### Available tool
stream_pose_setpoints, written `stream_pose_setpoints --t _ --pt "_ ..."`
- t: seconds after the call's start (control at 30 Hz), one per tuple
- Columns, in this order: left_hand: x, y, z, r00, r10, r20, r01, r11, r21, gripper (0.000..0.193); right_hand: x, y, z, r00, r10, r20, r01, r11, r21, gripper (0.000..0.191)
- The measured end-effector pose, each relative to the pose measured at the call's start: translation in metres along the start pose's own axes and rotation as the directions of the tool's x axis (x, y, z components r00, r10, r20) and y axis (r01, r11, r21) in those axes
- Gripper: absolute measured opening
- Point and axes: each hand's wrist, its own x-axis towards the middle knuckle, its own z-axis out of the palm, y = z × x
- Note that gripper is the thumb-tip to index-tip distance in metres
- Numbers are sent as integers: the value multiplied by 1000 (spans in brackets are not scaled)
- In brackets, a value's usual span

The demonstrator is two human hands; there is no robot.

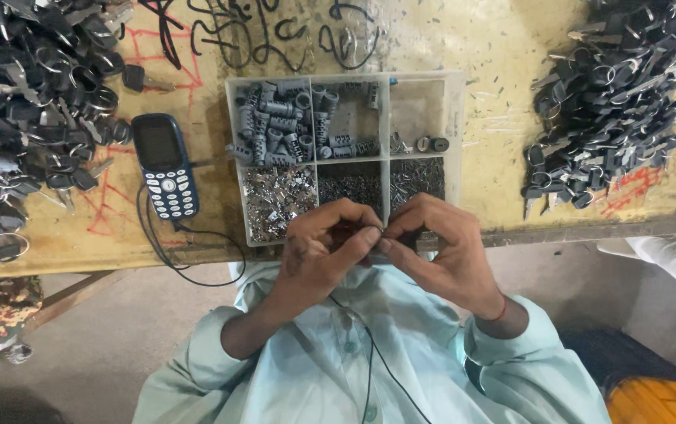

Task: The person assembles keys by inserting pins and small metal components into key blanks and then attaching blue plastic heads. The person repeatedly picks parts from a compartmentalized tray and assembles them by hand, placing finished keys on the table.

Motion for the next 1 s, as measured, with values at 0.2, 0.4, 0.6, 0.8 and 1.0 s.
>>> stream_pose_setpoints --t 0.2,0.4,0.6,0.8,1.0 --pt "-6 6 -10 989 139 55 -148 963 225 11 -5 -6 -4 991 113 66 -121 983 139 11" --pt "-8 21 -9 910 400 109 -413 848 332 9 -10 -3 2 997 -72 -8 70 991 -111 18" --pt "-4 20 -15 954 278 113 -300 887 352 10 -6 10 11 881 -472 -16 443 838 -320 25" --pt "-4 13 -24 966 197 167 -240 923 299 12 2 15 -2 932 -315 179 331 942 -62 30" --pt "-7 -1 -26 991 10 137 -24 995 101 14 12 16 -6 936 -246 253 228 969 98 28"
